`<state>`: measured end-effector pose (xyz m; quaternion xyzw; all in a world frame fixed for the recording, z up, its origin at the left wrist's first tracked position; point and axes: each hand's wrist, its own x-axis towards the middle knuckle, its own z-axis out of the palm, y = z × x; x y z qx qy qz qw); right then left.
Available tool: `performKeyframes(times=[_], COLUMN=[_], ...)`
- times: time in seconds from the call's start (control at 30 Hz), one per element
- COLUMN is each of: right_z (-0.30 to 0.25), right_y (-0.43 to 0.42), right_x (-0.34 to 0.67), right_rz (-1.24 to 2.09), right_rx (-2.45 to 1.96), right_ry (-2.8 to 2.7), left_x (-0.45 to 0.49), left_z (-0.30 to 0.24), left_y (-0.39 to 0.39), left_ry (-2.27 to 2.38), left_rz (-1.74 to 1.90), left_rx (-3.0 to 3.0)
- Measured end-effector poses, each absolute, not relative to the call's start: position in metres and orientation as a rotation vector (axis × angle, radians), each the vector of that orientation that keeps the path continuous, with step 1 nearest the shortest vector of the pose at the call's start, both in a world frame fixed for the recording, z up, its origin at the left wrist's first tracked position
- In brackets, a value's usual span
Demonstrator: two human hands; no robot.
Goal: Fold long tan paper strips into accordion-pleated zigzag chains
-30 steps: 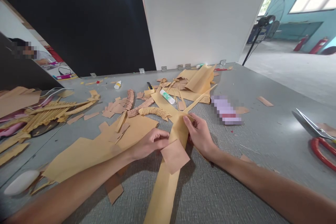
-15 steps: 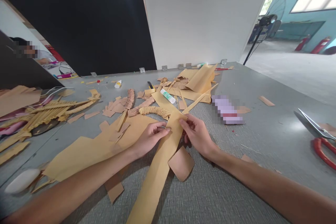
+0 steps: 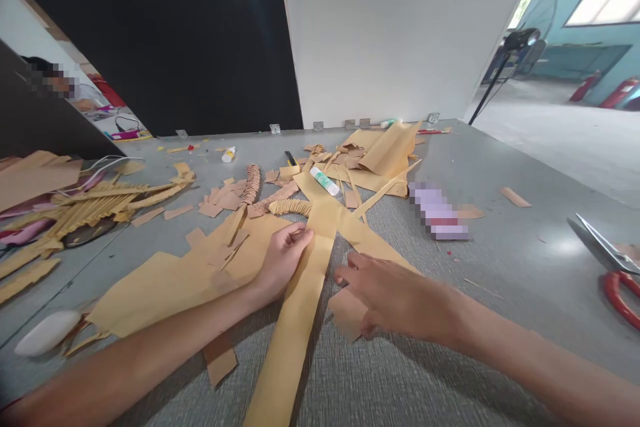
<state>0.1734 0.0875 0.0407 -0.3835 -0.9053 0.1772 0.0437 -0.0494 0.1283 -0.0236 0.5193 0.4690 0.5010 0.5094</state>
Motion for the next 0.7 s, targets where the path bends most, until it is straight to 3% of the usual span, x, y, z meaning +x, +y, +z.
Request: performKeyframes(times=[0.17, 0.33, 0.53, 0.7], right_z=[0.044, 0.047, 0.021, 0.002], right_y=[0.105, 0.120, 0.122, 0.122], right_x=[0.172, 0.165, 0.156, 0.149], right_rz=[0.770, 0.964, 0.947, 0.955], right_rx=[-1.174, -1.398, -1.360, -1.318], right_ry=[-2.596, -1.937, -1.741, -1.614], left_x=[-0.051, -0.048, -0.047, -0.050], left_z=[-0.022, -0.014, -0.009, -0.011], left_y=[0.128, 0.124, 0.123, 0.125], left_ry=[1.138, 1.011, 0.785, 0.858], left_rz=[1.213, 1.057, 0.968, 0.947], left_rx=[1.315, 1.279, 1.278, 1.266])
